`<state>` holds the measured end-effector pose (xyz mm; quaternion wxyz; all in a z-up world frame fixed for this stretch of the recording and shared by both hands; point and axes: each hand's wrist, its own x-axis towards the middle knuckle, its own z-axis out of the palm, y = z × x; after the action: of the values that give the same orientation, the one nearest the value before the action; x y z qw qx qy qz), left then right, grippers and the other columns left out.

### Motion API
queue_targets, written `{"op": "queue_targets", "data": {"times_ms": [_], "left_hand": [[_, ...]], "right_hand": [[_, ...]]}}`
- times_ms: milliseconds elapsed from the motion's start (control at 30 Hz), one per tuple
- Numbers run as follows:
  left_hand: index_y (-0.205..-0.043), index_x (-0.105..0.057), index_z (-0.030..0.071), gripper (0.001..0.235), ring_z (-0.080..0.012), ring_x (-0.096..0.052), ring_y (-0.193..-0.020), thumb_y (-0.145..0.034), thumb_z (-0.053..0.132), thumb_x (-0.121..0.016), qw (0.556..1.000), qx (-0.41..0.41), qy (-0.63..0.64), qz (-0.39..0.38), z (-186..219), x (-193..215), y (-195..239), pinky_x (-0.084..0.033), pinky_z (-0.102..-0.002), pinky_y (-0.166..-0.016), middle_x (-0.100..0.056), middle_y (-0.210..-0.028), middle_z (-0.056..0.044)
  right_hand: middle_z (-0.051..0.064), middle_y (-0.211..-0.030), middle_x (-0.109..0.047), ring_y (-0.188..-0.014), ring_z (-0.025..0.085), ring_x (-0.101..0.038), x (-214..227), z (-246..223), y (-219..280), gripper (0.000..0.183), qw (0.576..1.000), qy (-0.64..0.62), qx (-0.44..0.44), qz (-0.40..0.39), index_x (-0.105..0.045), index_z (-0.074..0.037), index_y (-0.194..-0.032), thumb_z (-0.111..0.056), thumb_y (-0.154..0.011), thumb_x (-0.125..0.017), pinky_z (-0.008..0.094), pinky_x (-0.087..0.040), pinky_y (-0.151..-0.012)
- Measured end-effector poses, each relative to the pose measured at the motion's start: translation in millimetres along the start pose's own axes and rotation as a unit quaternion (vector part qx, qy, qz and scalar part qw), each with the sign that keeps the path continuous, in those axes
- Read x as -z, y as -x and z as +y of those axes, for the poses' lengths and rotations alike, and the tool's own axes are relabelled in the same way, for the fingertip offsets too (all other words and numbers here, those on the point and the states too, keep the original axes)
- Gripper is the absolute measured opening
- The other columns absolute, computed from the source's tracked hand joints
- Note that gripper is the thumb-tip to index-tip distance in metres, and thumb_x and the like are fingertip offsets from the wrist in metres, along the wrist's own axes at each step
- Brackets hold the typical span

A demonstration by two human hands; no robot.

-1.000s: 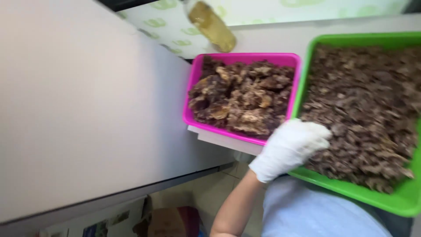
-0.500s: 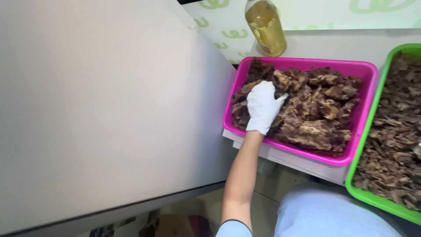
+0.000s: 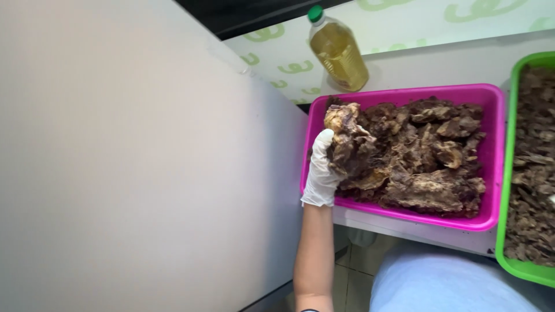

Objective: Manually shredding and sorting cooked meat from one container into another while wearing gloves.

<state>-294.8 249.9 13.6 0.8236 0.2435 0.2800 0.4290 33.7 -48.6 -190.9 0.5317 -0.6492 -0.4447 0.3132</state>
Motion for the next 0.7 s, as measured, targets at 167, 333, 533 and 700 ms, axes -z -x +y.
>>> {"op": "queue_targets", "data": {"times_ms": [167,333,533,700], "left_hand": [[-0.13,-0.063,-0.003,0.034,-0.0212,-0.07,-0.103,-0.111,0.024,-0.066,0.984,0.051,0.069,-0.154,-68.8,-49.7,9.9,-0.057,-0.037,-0.094,-0.071,-0.117,-0.01],[-0.155,-0.045,0.011,0.065,-0.0167,-0.059,-0.127,-0.095,0.022,-0.068,0.971,0.125,0.008,-0.204,-150.3,-163.9,42.1,-0.047,-0.034,-0.113,-0.06,-0.14,-0.004],[-0.15,-0.051,0.003,0.047,-0.0129,-0.053,-0.13,-0.111,0.029,-0.056,0.935,0.064,-0.257,-0.235,-221.8,-177.5,47.8,-0.041,-0.03,-0.114,-0.057,-0.14,-0.001],[-0.142,-0.059,-0.001,0.043,-0.0163,-0.053,-0.119,-0.108,0.025,-0.059,0.914,0.043,-0.331,-0.233,-220.5,-226.7,52.8,-0.042,-0.03,-0.106,-0.058,-0.13,-0.006]], "right_hand": [[0.015,-0.123,-0.068,-0.11,0.022,-0.065,-18.1,-224.3,-29.4,0.042,0.999,0.016,-0.016,0.045,-0.059,-0.002,-0.141,-0.014,-0.1,-0.062,0.038,-0.052,-0.104],[0.02,-0.153,-0.04,-0.14,0.038,-0.043,-19.1,-286.5,-45.3,0.08,0.951,0.231,0.163,0.123,-0.034,0.004,-0.154,-0.029,-0.088,-0.064,0.05,-0.035,-0.115],[0.013,-0.146,-0.054,-0.131,0.027,-0.055,48.3,-233.9,-32.3,0.048,0.972,0.028,0.081,0.219,-0.045,-0.002,-0.149,-0.028,-0.109,-0.044,0.035,-0.043,-0.113],[0.004,-0.123,-0.067,-0.111,0.016,-0.063,94.8,-201.1,-29.5,0.043,0.907,-0.317,-0.161,0.224,-0.059,-0.007,-0.132,-0.042,-0.107,-0.049,0.033,-0.052,-0.097]]}}
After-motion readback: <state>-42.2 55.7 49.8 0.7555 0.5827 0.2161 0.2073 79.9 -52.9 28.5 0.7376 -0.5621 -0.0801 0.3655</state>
